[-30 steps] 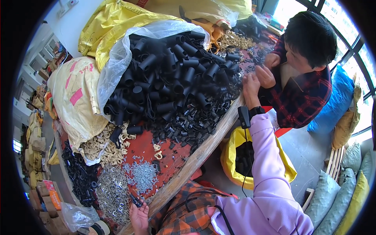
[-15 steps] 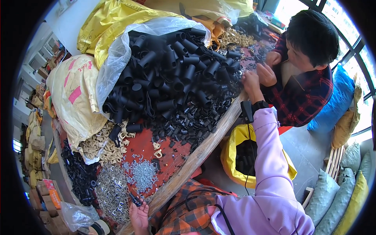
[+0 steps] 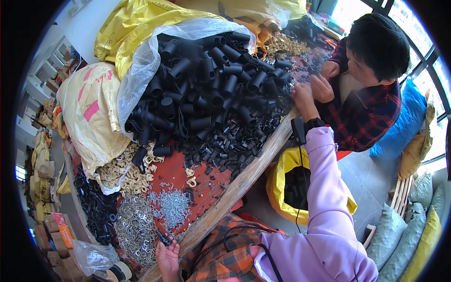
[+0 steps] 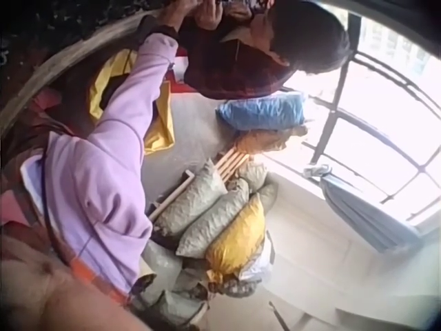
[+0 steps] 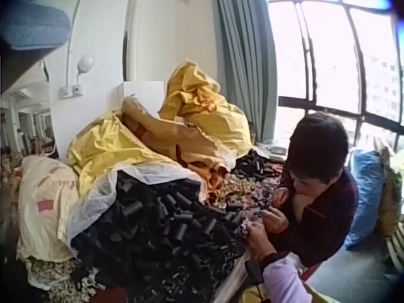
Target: The person assembles components by hand, picking up a black plastic housing and inserting a metal clip and a small spring into it. They then press a black cap onto the housing and place the completed assembly onto the work table before reaching for more parts.
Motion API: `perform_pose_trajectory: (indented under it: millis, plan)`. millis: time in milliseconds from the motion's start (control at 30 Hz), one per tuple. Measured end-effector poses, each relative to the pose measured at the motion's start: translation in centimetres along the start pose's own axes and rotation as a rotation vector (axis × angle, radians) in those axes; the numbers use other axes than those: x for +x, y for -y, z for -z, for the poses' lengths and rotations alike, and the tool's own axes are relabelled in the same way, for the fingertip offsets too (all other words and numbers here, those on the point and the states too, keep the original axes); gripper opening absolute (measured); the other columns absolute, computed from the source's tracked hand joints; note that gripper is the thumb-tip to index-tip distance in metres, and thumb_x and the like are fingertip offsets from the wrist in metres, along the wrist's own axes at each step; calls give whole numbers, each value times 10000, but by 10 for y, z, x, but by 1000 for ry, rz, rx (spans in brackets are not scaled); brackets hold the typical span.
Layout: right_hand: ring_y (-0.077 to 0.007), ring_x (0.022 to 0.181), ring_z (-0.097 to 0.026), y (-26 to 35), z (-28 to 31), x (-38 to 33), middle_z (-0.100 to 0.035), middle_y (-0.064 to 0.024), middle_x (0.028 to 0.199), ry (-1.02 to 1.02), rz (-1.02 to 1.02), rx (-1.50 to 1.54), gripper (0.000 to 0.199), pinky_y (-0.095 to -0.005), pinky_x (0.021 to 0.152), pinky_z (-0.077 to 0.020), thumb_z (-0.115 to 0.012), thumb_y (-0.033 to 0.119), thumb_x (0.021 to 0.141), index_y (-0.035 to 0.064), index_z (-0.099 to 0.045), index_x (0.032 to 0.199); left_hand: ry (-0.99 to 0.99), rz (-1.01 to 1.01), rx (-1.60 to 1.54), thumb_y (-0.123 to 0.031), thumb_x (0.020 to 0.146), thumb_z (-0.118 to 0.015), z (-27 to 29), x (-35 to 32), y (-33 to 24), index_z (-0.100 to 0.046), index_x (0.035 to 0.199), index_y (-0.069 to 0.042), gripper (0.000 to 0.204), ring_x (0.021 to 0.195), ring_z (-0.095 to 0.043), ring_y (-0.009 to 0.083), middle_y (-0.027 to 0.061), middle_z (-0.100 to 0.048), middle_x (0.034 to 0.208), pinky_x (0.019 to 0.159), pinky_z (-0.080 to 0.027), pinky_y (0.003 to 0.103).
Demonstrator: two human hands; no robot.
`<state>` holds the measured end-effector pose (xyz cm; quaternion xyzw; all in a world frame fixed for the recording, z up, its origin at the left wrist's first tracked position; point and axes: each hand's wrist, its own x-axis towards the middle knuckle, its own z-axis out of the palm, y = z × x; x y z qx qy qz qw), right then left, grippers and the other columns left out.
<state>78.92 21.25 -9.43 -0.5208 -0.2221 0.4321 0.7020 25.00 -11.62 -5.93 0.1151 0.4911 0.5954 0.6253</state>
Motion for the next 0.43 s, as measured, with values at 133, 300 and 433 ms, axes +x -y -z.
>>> perform_pose_trajectory:
  millis: [133, 300, 433]
  plan:
    - [-79, 455, -430, -1, 0, -1, -487, -18, 613, -4, 21, -16, 87, -202, 402, -354, -473, 108, 808, 49, -485, 745, 16, -2, -8, -142, 838, -438, -1, -1, 0, -426, 1075, 17, 286, 777, -559, 175, 114, -535, 932, 680, -493, 298]
    - [-79, 454, -431, -6, 1, -6, -486, -17, 609, 52, 148, -77, 89, -202, 397, -350, -478, 115, 806, 53, -487, 743, 28, -13, -21, -140, 839, -435, 7, -4, -1, -421, 1081, 18, 289, 798, -554, 184, 120, -532, 943, 700, -486, 305]
    - [-69, 472, -408, -10, -9, -37, -445, -1, 622, 150, 144, -189, 111, -183, 400, -339, -459, 129, 804, 34, -467, 746, 102, -24, 9, -180, 842, -439, 23, -13, 4, -404, 1103, -8, 315, 841, -548, 179, 108, -519, 986, 731, -473, 301]
